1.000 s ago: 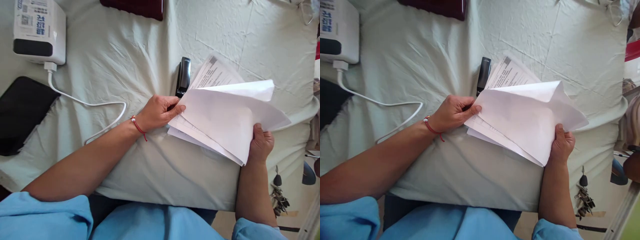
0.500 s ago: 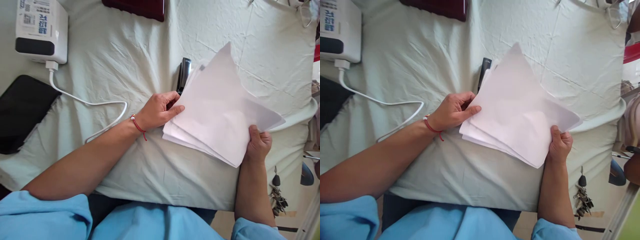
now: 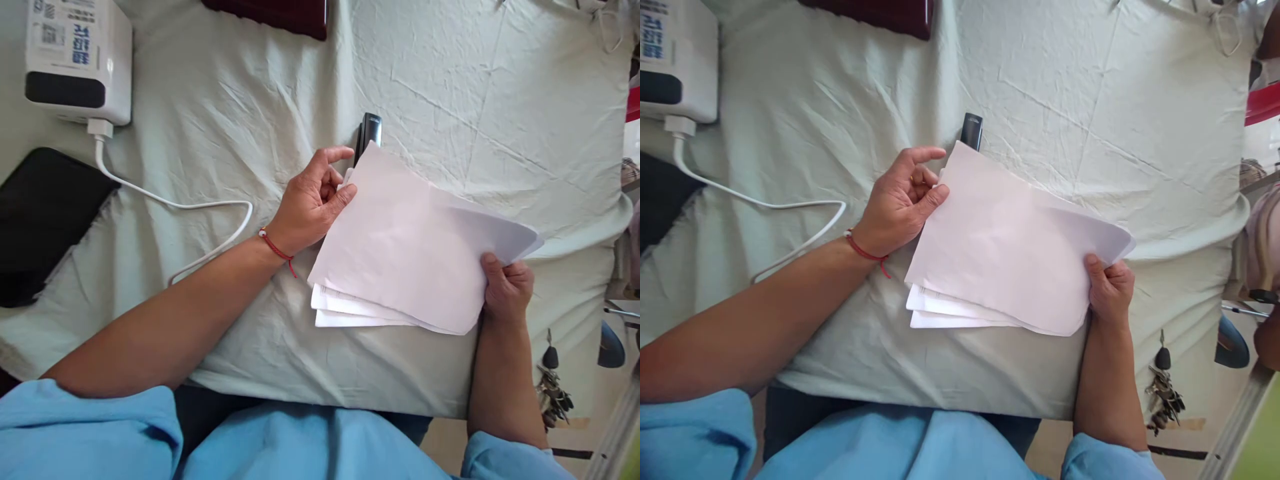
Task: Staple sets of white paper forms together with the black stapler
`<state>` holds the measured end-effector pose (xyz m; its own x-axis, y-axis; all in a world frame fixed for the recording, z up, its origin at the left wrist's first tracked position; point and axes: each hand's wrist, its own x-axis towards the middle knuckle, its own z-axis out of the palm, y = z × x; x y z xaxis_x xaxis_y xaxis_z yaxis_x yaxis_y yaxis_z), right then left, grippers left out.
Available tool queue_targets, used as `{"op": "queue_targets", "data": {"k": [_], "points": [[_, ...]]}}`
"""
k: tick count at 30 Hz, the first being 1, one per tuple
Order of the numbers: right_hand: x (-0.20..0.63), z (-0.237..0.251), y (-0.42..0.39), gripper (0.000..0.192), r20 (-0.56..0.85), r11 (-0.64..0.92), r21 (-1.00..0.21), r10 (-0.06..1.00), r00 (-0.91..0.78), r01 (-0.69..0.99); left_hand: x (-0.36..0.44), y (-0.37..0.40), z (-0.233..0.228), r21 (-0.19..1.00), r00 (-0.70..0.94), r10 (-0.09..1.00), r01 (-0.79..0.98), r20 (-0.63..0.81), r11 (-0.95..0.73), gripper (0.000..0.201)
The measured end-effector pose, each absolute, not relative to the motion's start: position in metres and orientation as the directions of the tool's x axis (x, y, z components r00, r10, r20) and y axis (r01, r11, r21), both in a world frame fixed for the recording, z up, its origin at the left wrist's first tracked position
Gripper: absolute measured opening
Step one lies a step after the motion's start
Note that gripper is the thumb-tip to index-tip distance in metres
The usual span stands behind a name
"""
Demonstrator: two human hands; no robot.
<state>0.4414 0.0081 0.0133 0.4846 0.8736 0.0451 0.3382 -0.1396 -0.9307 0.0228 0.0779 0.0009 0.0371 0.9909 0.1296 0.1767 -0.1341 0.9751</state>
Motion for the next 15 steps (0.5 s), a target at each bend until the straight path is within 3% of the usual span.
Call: {"op": "queue_targets", "data": {"k": [2,7,13,15], "points": [[0.445,0.015,0.007,0.077,0.014,-0.166,-0.920,0.891,0.455,0.354,0.023,0.078,-0.001,0.976,0.038,0.990,0.166,0.137,-0.141,0.046],[0.452,0.018,0.005,0.088,-0.046,-0.210,-0.912,0.906,0.421,0.353,0.023,0.077,0.002,0.969,0.074,0.986,0.190,0.148,-0.159,0.034],[0.456,0.016,0.004,0.081,-0.085,-0.231,-0.920,0.906,0.415,0.315,0.023,0.078,0.006,0.941,0.053,0.981,0.276,0.187,-0.194,0.013],[0.456,0.015,0.004,0.076,-0.092,-0.231,-0.921,0.911,0.402,0.314,0.022,0.079,0.007,0.923,0.066,0.974,0.313,0.215,-0.224,0.018]]}}
